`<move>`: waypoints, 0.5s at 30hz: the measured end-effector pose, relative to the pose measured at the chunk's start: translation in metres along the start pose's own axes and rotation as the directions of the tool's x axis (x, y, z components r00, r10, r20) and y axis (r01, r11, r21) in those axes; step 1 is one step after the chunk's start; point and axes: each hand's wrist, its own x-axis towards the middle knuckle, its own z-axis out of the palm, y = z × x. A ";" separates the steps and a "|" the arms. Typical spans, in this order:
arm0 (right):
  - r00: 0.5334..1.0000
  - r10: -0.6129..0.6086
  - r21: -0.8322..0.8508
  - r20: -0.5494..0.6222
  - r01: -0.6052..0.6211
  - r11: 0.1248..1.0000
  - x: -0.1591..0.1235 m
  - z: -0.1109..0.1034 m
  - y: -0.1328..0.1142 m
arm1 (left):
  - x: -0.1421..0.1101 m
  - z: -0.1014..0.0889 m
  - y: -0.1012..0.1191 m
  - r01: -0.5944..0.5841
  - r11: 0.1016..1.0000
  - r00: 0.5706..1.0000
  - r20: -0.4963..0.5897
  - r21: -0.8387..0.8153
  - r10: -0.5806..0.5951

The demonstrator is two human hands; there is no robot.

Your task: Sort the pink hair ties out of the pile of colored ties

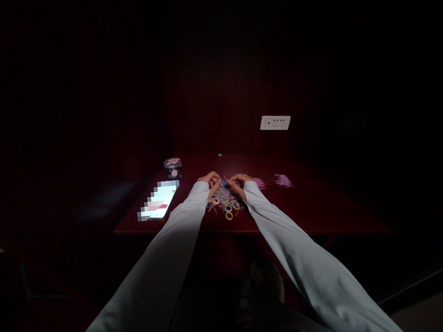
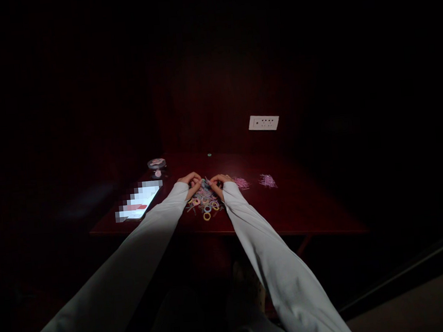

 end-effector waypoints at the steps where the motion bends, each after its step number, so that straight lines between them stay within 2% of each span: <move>1: 1.000 0.000 -0.005 -0.003 0.000 1.000 0.000 0.000 -0.001 | 0.000 -0.001 0.000 -0.006 1.000 1.000 0.016 -0.001 0.006; 8: 0.999 0.020 -0.026 0.045 -0.019 0.999 -0.001 -0.007 -0.007 | -0.005 -0.006 0.002 -0.033 0.999 0.992 0.124 0.028 0.030; 12: 0.998 -0.001 -0.021 0.062 0.002 1.000 -0.001 -0.008 -0.007 | -0.006 -0.005 0.002 -0.068 0.997 0.990 0.125 0.030 0.064; 15: 0.998 0.001 -0.019 0.060 0.000 1.000 0.000 -0.006 -0.005 | -0.004 -0.004 0.001 -0.053 0.997 0.992 0.120 0.052 0.046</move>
